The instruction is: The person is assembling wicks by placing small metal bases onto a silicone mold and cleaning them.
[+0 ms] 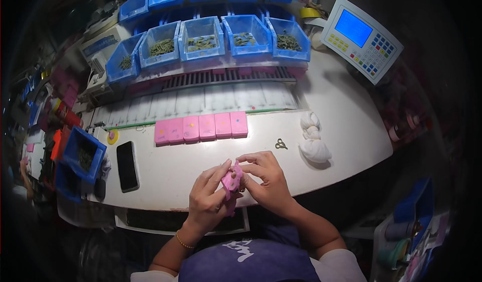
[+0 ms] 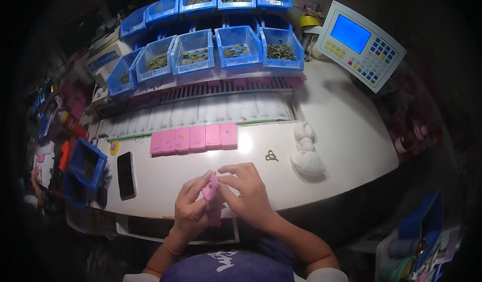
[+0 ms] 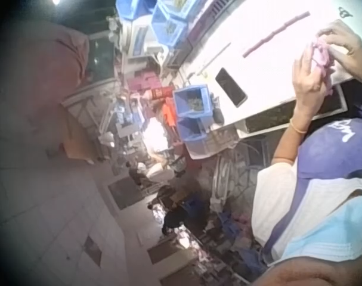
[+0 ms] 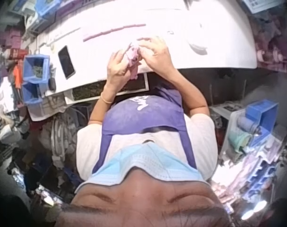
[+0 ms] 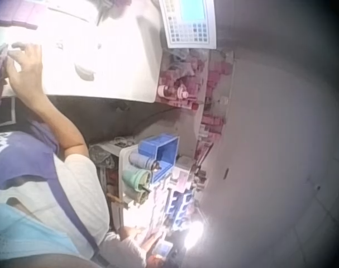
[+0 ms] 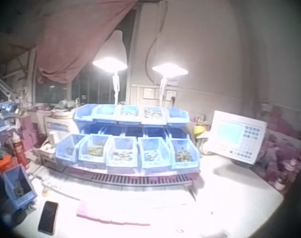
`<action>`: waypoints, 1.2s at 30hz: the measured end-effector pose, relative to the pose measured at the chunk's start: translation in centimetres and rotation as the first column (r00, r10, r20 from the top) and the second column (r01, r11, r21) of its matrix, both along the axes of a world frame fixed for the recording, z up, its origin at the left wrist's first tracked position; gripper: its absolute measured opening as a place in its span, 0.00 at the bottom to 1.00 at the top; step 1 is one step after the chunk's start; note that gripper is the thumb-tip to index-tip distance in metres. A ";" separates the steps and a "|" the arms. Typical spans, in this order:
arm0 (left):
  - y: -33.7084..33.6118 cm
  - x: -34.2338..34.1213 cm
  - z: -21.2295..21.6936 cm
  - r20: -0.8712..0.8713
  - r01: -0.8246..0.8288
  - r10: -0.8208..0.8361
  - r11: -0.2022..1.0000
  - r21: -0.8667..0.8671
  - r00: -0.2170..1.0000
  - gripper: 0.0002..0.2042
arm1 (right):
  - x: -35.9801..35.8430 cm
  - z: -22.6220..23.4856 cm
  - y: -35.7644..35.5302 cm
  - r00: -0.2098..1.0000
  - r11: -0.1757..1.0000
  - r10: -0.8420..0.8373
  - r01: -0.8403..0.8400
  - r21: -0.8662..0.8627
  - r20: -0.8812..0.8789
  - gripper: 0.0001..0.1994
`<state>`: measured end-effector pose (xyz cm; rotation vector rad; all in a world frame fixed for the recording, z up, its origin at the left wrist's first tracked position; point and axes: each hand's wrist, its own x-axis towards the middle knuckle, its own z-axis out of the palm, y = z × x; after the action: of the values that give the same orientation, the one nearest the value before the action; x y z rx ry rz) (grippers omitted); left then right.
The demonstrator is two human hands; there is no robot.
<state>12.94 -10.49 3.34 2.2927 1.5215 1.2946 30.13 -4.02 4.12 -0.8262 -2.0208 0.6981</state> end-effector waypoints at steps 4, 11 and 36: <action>-0.1 -0.2 -0.1 -0.087 -0.021 0.021 1.000 0.001 0.996 0.09 | 0.5 0.7 0.1 1.000 0.998 -0.004 0.006 -0.062 0.024 0.07; 0.4 -0.7 -0.5 -0.045 -0.037 0.035 0.998 -0.043 0.998 0.07 | 1.7 1.7 0.2 0.985 0.868 0.173 -0.149 -0.473 0.008 0.04; 0.2 -1.2 -1.2 0.532 0.328 -0.060 0.843 -0.426 0.845 0.10 | 1.0 -3.1 -0.2 0.972 0.640 0.169 -0.233 -0.732 -0.162 0.16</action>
<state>11.72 -10.29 2.10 1.5714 1.2068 1.1368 31.16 -4.25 0.99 -1.0011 -1.7346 1.7489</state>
